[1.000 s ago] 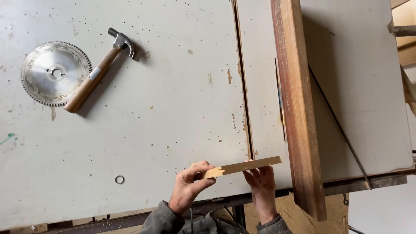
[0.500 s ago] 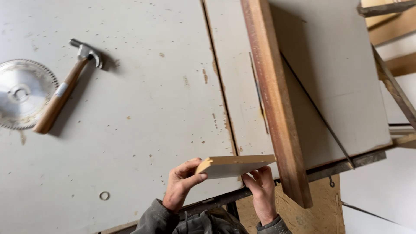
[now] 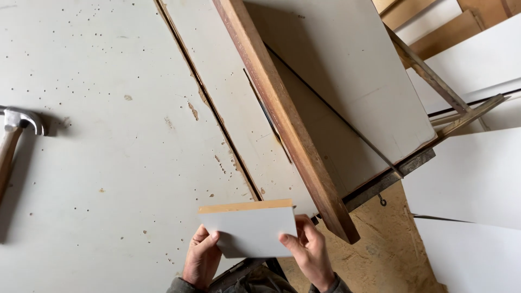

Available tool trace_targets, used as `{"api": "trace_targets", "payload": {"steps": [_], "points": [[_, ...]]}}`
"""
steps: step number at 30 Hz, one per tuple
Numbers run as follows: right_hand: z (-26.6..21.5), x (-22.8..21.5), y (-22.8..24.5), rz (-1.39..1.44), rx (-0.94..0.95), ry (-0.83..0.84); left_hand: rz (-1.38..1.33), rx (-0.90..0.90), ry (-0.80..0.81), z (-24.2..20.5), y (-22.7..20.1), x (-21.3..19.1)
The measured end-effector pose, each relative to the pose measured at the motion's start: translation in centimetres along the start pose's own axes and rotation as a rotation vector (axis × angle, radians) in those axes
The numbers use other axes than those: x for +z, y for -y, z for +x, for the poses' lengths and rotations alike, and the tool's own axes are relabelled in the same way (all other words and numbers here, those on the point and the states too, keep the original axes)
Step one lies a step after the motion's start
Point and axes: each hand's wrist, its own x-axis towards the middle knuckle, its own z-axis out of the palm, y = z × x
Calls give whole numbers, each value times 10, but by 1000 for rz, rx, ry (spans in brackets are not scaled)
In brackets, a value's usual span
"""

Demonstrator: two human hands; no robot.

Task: The person places a circular saw blade and a hammer on a workbench, then positions a long wooden plank against a metal frame. They retrieve a small rectangular block of wood from a pile on the floor and repeatedly test its fit against the plank and frame, adjusting its position multiple times.

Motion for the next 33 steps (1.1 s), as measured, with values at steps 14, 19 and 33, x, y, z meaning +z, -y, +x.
{"api": "trace_targets", "payload": {"steps": [14, 19, 33], "points": [[-21, 8, 124, -934, -527, -205, 1268, 736, 296, -21, -39, 188], [-10, 31, 105, -970, -531, -225, 964, 574, 39, 7, -23, 154], [1, 9, 112, -919, -449, -155, 1019, 663, 363, 72, 1, 67]]}}
